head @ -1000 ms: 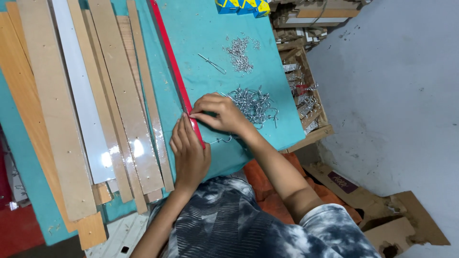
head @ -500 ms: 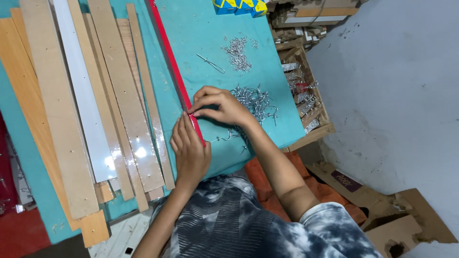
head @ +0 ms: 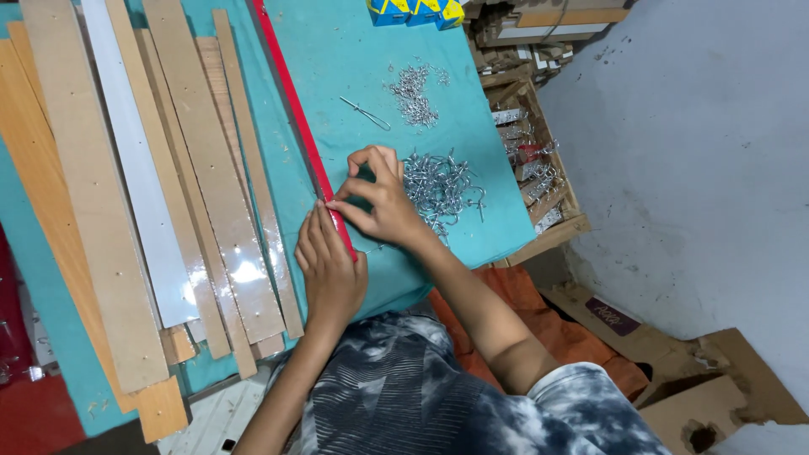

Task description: Assembling metal hooks onto base strips and placing the finished items into a box.

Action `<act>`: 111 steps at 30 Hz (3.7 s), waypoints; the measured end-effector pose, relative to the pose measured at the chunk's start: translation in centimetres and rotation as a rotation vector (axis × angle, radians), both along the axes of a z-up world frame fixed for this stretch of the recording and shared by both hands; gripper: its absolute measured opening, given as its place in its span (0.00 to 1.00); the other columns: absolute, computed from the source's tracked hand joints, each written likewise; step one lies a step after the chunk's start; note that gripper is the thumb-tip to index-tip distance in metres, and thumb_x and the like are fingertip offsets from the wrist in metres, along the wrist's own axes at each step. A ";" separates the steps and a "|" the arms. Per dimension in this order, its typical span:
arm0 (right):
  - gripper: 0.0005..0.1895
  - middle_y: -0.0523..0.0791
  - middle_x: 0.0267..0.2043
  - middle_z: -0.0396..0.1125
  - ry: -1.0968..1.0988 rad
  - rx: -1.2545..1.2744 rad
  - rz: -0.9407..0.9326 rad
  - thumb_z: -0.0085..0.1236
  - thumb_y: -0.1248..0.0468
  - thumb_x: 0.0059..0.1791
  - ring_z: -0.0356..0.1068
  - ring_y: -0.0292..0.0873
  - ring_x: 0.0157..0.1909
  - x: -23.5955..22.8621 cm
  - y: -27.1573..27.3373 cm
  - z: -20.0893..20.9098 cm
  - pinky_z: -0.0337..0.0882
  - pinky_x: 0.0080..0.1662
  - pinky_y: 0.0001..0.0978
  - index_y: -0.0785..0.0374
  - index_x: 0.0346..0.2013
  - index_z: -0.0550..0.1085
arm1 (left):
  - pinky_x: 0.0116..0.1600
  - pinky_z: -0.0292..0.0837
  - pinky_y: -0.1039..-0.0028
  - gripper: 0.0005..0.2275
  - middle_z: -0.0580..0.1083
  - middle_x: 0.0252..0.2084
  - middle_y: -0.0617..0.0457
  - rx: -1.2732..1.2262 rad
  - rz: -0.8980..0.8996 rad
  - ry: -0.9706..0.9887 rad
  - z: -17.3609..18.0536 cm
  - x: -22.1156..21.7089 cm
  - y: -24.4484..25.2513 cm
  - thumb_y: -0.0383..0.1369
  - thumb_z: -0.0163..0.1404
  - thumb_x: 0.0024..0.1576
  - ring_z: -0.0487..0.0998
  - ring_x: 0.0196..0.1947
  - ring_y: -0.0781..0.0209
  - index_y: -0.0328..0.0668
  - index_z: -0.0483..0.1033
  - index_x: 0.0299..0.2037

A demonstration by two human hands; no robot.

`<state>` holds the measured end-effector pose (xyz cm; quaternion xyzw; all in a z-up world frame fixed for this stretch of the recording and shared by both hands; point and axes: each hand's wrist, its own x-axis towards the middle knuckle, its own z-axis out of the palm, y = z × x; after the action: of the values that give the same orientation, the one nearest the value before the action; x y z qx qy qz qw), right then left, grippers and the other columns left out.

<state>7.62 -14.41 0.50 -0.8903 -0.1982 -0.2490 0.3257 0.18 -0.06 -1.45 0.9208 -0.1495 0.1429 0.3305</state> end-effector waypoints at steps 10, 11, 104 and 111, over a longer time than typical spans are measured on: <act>0.08 0.44 0.44 0.63 0.224 0.122 -0.036 0.69 0.55 0.45 0.66 0.58 0.52 -0.9 -0.1 0.9 0.63 0.53 0.52 0.50 0.35 0.79 | 0.67 0.54 0.52 0.38 0.59 0.70 0.32 0.000 0.006 -0.007 -0.9 -0.1 -0.1 0.25 0.49 0.48 0.58 0.70 0.36 0.21 0.51 0.73; 0.08 0.45 0.47 0.63 0.208 0.103 0.073 0.68 0.55 0.47 0.65 0.58 0.54 -0.5 -0.5 2.0 0.62 0.57 0.50 0.48 0.39 0.80 | 0.68 0.54 0.51 0.37 0.59 0.69 0.31 -0.007 0.011 0.003 -0.7 -0.1 -0.2 0.24 0.48 0.48 0.58 0.70 0.35 0.21 0.52 0.72; 0.16 0.43 0.53 0.67 0.207 0.038 0.195 0.62 0.54 0.53 0.70 0.43 0.55 -0.7 -4.9 3.7 0.65 0.55 0.38 0.53 0.54 0.77 | 0.68 0.54 0.46 0.31 0.61 0.69 0.31 -0.347 -0.064 0.241 -1.3 -0.1 1.2 0.29 0.44 0.59 0.58 0.68 0.32 0.28 0.50 0.73; 0.15 0.48 0.55 0.71 0.481 -0.060 0.101 0.50 0.60 0.57 0.73 0.50 0.54 0.3 -15.4 2.5 0.71 0.57 0.43 0.63 0.51 0.79 | 0.47 0.75 0.73 0.37 0.70 0.53 0.45 -0.841 0.006 0.463 0.2 -0.4 0.2 0.26 0.45 0.62 0.74 0.39 0.60 0.43 0.36 0.79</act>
<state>7.92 -29.78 3.00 -0.9222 -0.1663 -0.0072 0.3489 -0.26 0.14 -1.27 0.7153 0.0015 -0.0167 0.6986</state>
